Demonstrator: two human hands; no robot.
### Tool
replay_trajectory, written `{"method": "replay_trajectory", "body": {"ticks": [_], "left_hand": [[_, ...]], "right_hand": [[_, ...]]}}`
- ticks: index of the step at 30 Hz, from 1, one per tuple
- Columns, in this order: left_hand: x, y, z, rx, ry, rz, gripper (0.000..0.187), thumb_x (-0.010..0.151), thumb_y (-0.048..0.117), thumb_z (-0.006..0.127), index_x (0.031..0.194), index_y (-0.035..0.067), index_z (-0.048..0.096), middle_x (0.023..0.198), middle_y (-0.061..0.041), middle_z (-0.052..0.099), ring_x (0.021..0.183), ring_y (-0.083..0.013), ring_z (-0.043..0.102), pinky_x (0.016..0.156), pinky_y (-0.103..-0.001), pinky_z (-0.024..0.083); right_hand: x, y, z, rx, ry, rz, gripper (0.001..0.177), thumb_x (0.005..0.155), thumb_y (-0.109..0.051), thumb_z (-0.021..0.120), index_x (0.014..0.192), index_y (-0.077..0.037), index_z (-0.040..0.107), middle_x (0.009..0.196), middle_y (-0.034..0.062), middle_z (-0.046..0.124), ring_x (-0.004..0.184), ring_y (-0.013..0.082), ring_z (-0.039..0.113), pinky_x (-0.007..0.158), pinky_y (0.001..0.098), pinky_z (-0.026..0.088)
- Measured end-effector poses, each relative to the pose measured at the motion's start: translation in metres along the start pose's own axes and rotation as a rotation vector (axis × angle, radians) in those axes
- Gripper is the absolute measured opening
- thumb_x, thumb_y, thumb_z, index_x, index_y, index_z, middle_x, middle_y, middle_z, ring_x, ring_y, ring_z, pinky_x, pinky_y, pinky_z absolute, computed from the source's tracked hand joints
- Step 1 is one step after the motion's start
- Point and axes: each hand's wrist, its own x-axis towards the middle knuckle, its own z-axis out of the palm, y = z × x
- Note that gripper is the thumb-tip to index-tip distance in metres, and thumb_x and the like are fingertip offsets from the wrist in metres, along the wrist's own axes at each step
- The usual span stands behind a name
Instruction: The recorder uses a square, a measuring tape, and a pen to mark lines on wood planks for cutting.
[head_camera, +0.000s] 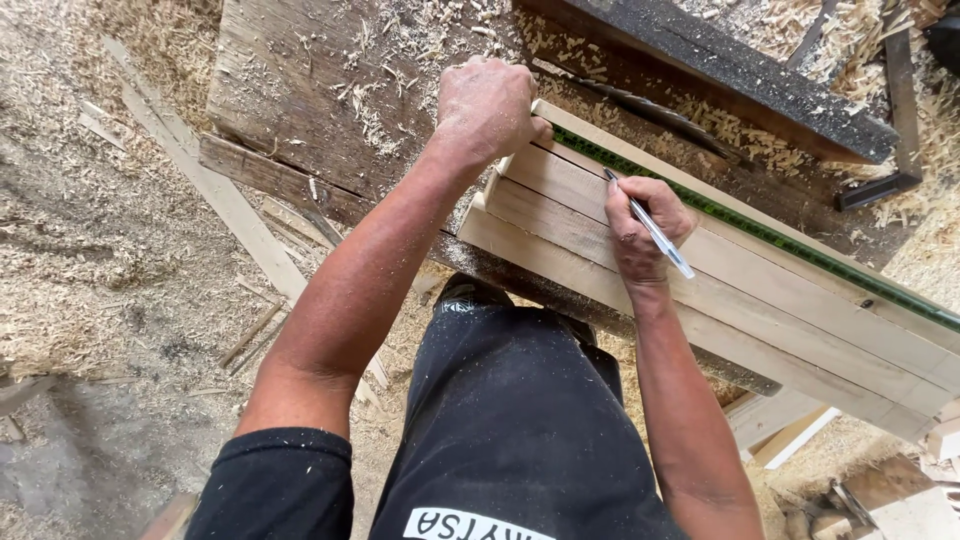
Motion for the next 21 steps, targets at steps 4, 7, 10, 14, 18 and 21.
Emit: {"method": "replay_trajectory", "body": {"ticks": [4,7,10,14,18,21], "left_hand": [[-0.001,-0.001,-0.002,0.013,-0.014,-0.013,0.05,0.073,0.067,0.08,0.083,0.018,0.078,0.076,-0.004,0.072,0.075,-0.0165,0.066,0.068,-0.037,0.057],[-0.005,-0.001,-0.003,-0.005,-0.05,-0.022,0.049,0.075,0.066,0.08,0.083,0.018,0.078,0.078,-0.004,0.073,0.075,-0.0157,0.067,0.068,-0.036,0.057],[-0.008,0.002,-0.011,-0.031,-0.033,-0.006,0.047,0.077,0.066,0.079,0.084,0.019,0.078,0.081,-0.003,0.074,0.076,-0.0164,0.067,0.068,-0.037,0.056],[-0.016,-0.001,-0.004,-0.052,0.038,0.021,0.045,0.077,0.065,0.077,0.09,0.023,0.08,0.088,-0.004,0.073,0.08,-0.0195,0.066,0.069,-0.04,0.055],[-0.054,-0.001,-0.017,-0.138,0.117,0.013,0.046,0.082,0.065,0.074,0.096,0.021,0.08,0.092,-0.005,0.072,0.086,-0.0205,0.065,0.069,-0.04,0.055],[-0.108,0.014,-0.008,-0.298,0.385,0.087,0.039,0.079,0.056,0.078,0.09,0.019,0.084,0.087,-0.011,0.073,0.083,-0.0254,0.067,0.066,-0.043,0.053]], "right_hand": [[-0.001,0.004,0.001,-0.004,0.013,-0.025,0.006,0.095,0.003,0.074,0.094,-0.002,0.07,0.088,0.0108,0.075,0.075,0.0124,0.072,0.064,0.0254,0.062],[-0.008,0.013,-0.005,0.034,0.011,0.063,0.003,0.095,0.0,0.072,0.094,-0.002,0.071,0.085,0.0105,0.074,0.069,0.012,0.07,0.057,0.0249,0.06],[-0.009,0.008,-0.027,0.211,0.076,0.192,0.005,0.098,-0.005,0.069,0.094,-0.003,0.07,0.082,0.0102,0.073,0.065,0.0131,0.067,0.055,0.0258,0.058],[-0.038,0.001,-0.074,0.541,0.167,0.332,0.03,0.111,-0.024,0.06,0.091,-0.004,0.067,0.092,0.0112,0.073,0.076,0.0179,0.072,0.065,0.0322,0.065],[-0.086,0.003,-0.143,0.598,0.25,0.559,0.038,0.11,-0.036,0.06,0.094,-0.002,0.065,0.084,0.0098,0.07,0.06,0.0132,0.061,0.045,0.027,0.05],[-0.113,0.003,-0.192,0.619,0.221,0.736,0.047,0.109,-0.042,0.059,0.117,0.004,0.065,0.075,0.0023,0.063,0.049,0.0066,0.047,0.037,0.0208,0.038]]}}
